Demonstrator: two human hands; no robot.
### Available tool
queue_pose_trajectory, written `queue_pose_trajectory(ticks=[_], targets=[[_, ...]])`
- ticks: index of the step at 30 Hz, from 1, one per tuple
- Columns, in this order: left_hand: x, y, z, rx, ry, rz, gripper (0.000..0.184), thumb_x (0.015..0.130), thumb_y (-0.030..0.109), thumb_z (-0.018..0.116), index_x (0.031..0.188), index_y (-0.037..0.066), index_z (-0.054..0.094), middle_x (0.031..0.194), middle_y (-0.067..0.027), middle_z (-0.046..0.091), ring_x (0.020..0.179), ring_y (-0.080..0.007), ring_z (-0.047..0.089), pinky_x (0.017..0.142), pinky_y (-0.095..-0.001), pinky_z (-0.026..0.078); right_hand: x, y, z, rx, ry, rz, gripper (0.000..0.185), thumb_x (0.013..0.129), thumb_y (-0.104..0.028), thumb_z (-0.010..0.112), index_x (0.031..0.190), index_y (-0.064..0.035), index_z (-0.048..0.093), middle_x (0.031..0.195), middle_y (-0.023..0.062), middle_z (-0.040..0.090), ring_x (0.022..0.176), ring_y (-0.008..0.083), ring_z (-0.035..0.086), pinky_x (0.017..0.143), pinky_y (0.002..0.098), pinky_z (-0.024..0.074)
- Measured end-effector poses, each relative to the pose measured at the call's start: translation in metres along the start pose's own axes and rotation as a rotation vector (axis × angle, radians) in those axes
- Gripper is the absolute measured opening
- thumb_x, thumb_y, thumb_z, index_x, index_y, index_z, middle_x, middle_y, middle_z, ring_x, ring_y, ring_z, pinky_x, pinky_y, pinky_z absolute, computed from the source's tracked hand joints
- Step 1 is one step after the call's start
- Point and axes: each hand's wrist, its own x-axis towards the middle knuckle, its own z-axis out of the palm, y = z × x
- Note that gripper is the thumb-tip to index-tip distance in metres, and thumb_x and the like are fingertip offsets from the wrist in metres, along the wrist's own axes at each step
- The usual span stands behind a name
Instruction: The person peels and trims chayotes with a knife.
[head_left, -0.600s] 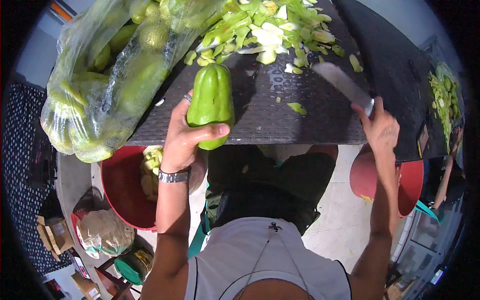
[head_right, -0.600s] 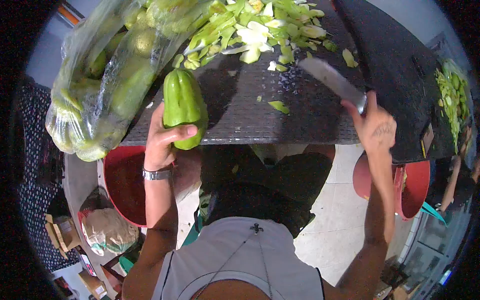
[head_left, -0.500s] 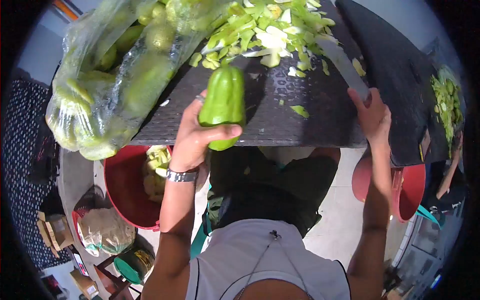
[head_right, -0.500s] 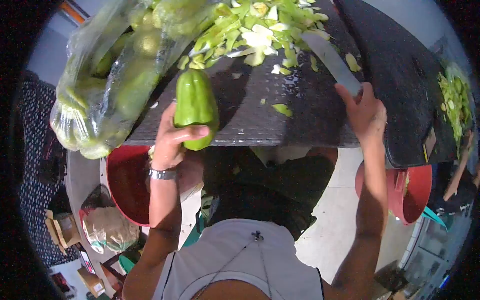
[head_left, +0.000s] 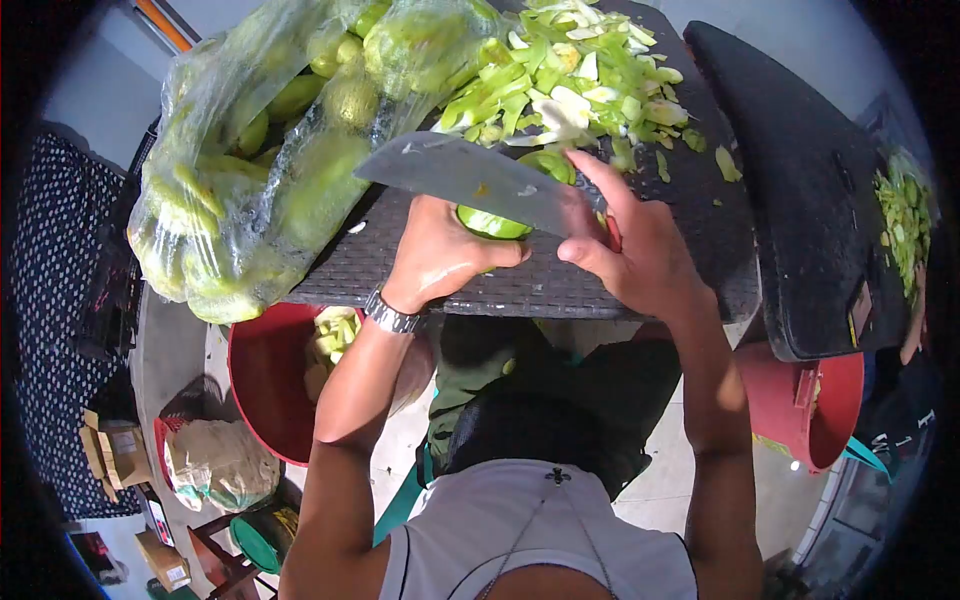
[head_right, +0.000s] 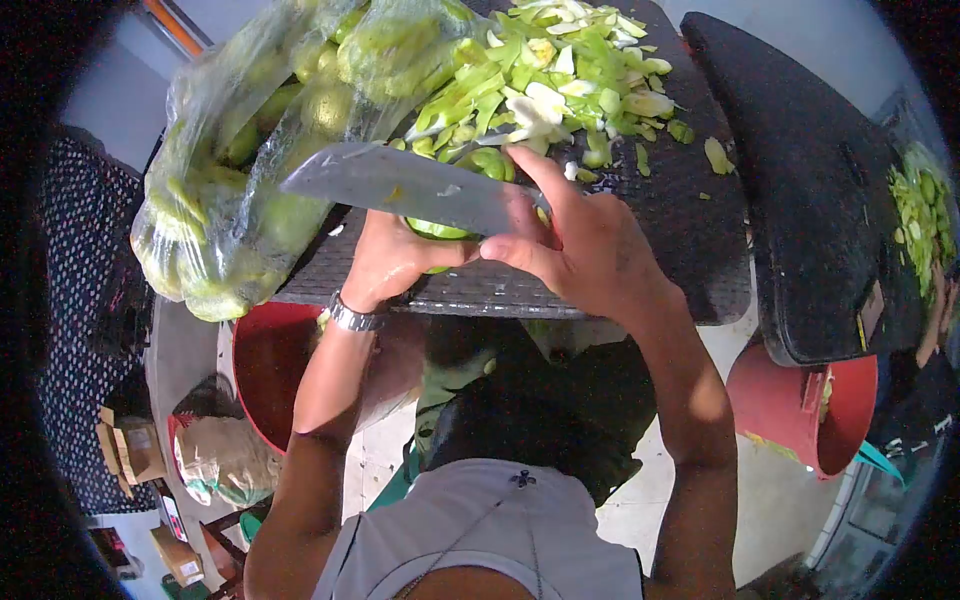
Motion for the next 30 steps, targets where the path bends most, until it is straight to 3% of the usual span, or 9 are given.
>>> queue_pose_trajectory(ticks=[6,18,21,27,30], targets=[[0.005,-0.006,-0.005,0.198,-0.146,0.059,0.051,0.063,0.019,0.087,0.108,0.002,0.070,0.104,-0.0102,0.072,0.096,-0.0250,0.069,0.087,-0.0366,0.053,0.000,0.004,-0.001,0.031,-0.038,-0.040,0.083,0.086,-0.044,0.080,0.149,-0.0040,0.042,0.075,0.0180,0.068,0.067,0.0324,0.071,0.065,0.0404,0.0553],[-0.001,-0.008,0.004,-0.073,0.024,-0.069,0.058,0.058,0.015,0.088,0.111,0.002,0.070,0.106,-0.0145,0.072,0.096,-0.0287,0.069,0.088,-0.0398,0.055,0.008,0.010,0.018,-0.051,0.076,-0.050,0.085,0.086,-0.049,0.080,0.148,-0.0029,0.044,0.066,0.0155,0.064,0.061,0.0334,0.069,0.059,0.0426,0.0532],[0.000,-0.003,0.001,0.149,0.056,0.057,0.057,0.058,0.016,0.088,0.110,0.001,0.070,0.107,-0.0139,0.072,0.097,-0.0295,0.068,0.090,-0.0397,0.054,0.012,0.018,0.023,-0.038,0.106,-0.108,0.084,0.087,-0.046,0.081,0.147,-0.0005,0.044,0.064,0.0151,0.063,0.059,0.0327,0.068,0.057,0.0420,0.0526],[-0.005,-0.007,-0.011,0.201,-0.013,-0.008,0.056,0.060,0.021,0.089,0.111,0.005,0.071,0.107,-0.0117,0.071,0.099,-0.0297,0.067,0.090,-0.0402,0.052,0.019,0.026,0.025,-0.013,0.071,-0.254,0.078,0.086,-0.043,0.082,0.141,0.0019,0.049,0.065,0.0138,0.064,0.056,0.0296,0.067,0.055,0.0392,0.0526],[-0.006,-0.015,-0.033,0.324,-0.188,0.168,0.055,0.063,0.024,0.089,0.112,0.008,0.072,0.108,-0.0094,0.071,0.098,-0.0285,0.067,0.085,-0.0404,0.051,0.028,0.028,0.014,-0.084,0.001,-0.353,0.074,0.085,-0.041,0.083,0.138,-0.0006,0.053,0.066,0.0124,0.063,0.055,0.0266,0.063,0.055,0.0372,0.0505]])
